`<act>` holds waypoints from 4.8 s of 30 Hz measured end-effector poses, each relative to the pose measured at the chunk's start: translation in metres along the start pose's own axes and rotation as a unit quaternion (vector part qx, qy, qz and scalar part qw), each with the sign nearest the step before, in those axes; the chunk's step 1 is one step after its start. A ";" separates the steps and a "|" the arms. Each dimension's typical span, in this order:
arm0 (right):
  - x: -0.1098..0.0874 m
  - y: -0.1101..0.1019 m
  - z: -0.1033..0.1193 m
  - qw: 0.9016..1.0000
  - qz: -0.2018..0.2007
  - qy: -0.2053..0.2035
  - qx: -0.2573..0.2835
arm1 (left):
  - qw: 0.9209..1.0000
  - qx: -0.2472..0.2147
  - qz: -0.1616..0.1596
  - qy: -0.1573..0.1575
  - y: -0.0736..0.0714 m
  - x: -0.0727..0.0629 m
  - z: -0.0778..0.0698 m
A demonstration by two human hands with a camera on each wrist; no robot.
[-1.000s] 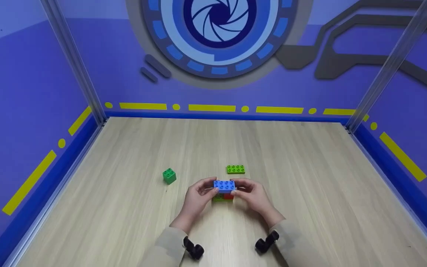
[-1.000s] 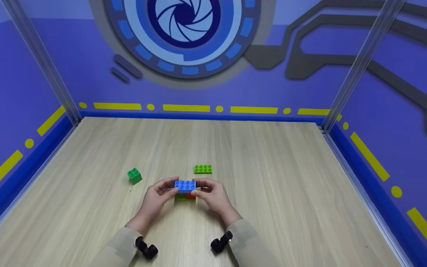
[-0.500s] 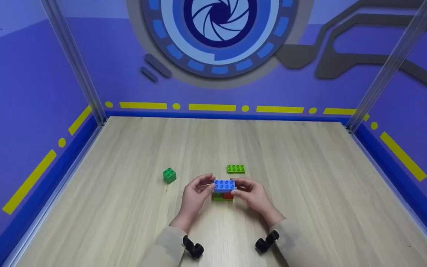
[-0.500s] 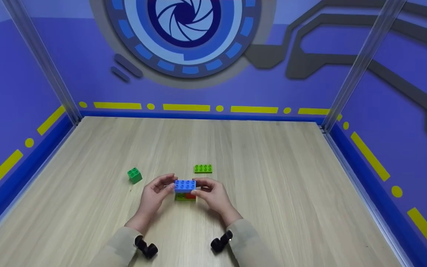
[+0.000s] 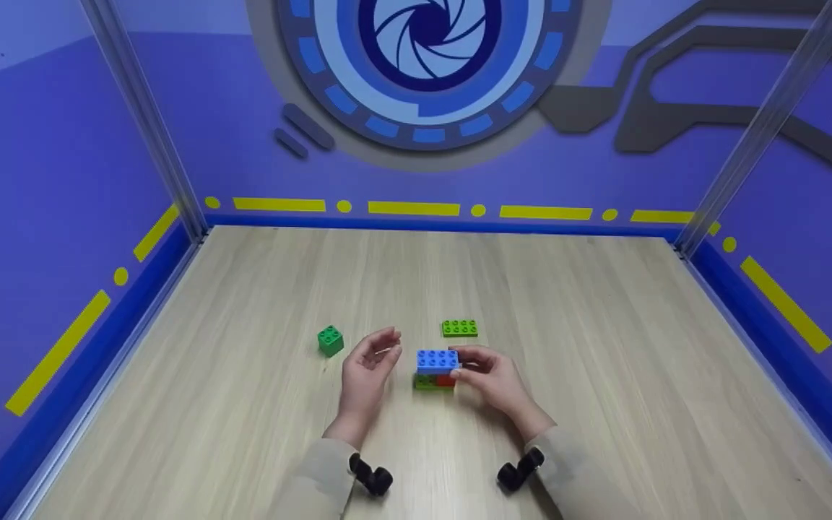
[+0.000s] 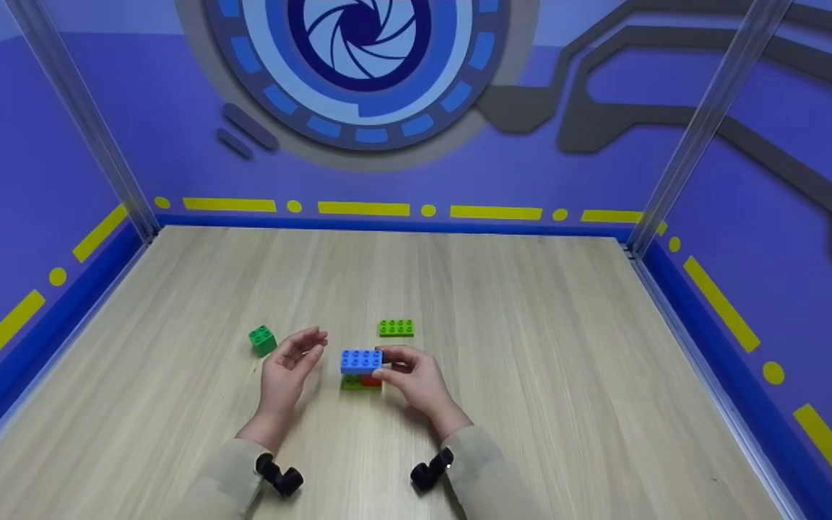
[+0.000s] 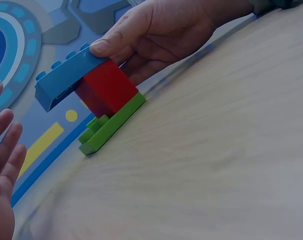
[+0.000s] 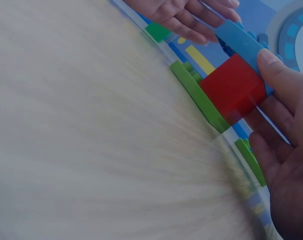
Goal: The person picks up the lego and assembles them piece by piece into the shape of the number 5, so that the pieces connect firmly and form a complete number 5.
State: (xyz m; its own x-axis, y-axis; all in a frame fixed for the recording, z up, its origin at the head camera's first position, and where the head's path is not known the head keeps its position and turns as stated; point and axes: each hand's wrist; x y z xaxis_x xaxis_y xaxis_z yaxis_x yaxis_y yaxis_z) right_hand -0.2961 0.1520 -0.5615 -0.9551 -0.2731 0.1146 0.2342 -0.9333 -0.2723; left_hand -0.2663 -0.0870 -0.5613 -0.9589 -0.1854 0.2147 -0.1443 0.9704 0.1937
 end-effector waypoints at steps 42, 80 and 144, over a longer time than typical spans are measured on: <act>0.001 -0.002 -0.003 1.000 0.003 -0.001 -0.003 | 0.981 0.067 -0.179 -0.027 -0.075 0.026 -0.014; 0.001 0.000 -0.001 1.000 -0.004 0.013 0.003 | 0.963 0.209 -0.124 -0.114 -0.076 0.022 -0.010; 0.000 0.000 0.000 1.000 -0.003 0.012 -0.009 | 0.999 0.041 -0.005 -0.033 -0.024 0.010 -0.019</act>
State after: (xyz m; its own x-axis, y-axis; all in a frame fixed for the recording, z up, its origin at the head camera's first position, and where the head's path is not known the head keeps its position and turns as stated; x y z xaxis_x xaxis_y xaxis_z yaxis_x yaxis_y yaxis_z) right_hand -0.2964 0.1521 -0.5612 -0.9605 -0.2618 0.0938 0.2255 -0.9305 -0.2887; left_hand -0.2676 -0.1152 -0.5457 -0.9708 -0.1876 0.1496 -0.1712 0.9784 0.1158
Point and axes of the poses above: each hand's wrist, its own x-axis towards the middle knuckle, its own y-axis out of the palm, z = x × y, and after that the axes turned 3 degrees about -x, right-handed
